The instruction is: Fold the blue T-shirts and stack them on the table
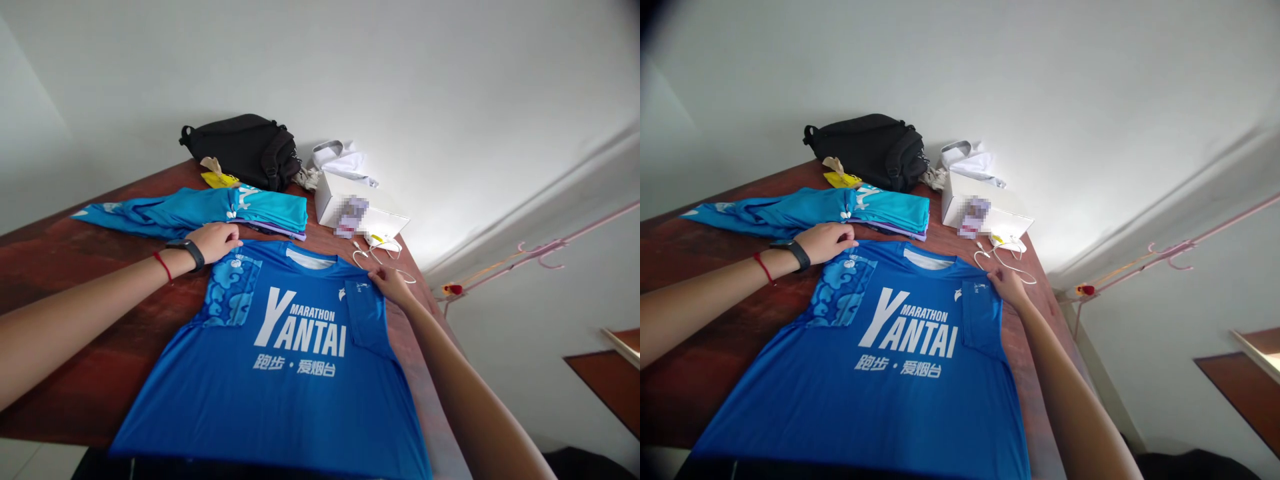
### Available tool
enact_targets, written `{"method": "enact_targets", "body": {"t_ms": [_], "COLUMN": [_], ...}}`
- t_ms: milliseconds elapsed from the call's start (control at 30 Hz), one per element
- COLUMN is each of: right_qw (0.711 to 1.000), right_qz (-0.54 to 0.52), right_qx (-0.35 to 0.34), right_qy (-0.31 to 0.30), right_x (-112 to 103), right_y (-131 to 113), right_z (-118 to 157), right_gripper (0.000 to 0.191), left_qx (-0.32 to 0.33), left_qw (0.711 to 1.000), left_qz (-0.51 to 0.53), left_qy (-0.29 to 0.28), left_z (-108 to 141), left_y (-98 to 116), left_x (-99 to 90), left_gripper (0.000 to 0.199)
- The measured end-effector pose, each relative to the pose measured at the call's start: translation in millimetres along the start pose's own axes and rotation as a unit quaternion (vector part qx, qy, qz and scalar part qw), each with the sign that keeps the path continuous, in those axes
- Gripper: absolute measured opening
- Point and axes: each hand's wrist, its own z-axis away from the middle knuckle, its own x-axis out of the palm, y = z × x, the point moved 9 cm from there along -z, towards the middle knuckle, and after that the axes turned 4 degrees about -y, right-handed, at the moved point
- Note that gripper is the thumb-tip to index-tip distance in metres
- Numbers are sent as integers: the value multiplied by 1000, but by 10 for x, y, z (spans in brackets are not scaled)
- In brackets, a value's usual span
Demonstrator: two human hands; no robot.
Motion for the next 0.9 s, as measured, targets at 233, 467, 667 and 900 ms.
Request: {"method": "enact_targets", "body": {"t_ms": [233, 467, 667, 900], "right_qw": [999, 995, 990, 983], "right_qz": [33, 7, -89, -171], "right_qx": [18, -11, -42, 51], "right_qy": [19, 96, 103, -50], "right_x": [19, -104, -197, -14], "right_y": [-37, -51, -48, -144], "right_z": [-135, 346, 1308, 2413], "right_gripper": [20, 32, 33, 46], "left_qx": [-25, 52, 155, 130], "left_qw": [999, 996, 986, 990], "left_qz": [-43, -8, 52, 49], "left_qy": [7, 70, 13, -18], "left_z": [-125, 523, 1639, 2316], "left_y": [3, 250, 371, 169], "left_x": [42, -258, -261, -39], "left_gripper": [29, 39, 32, 26]}}
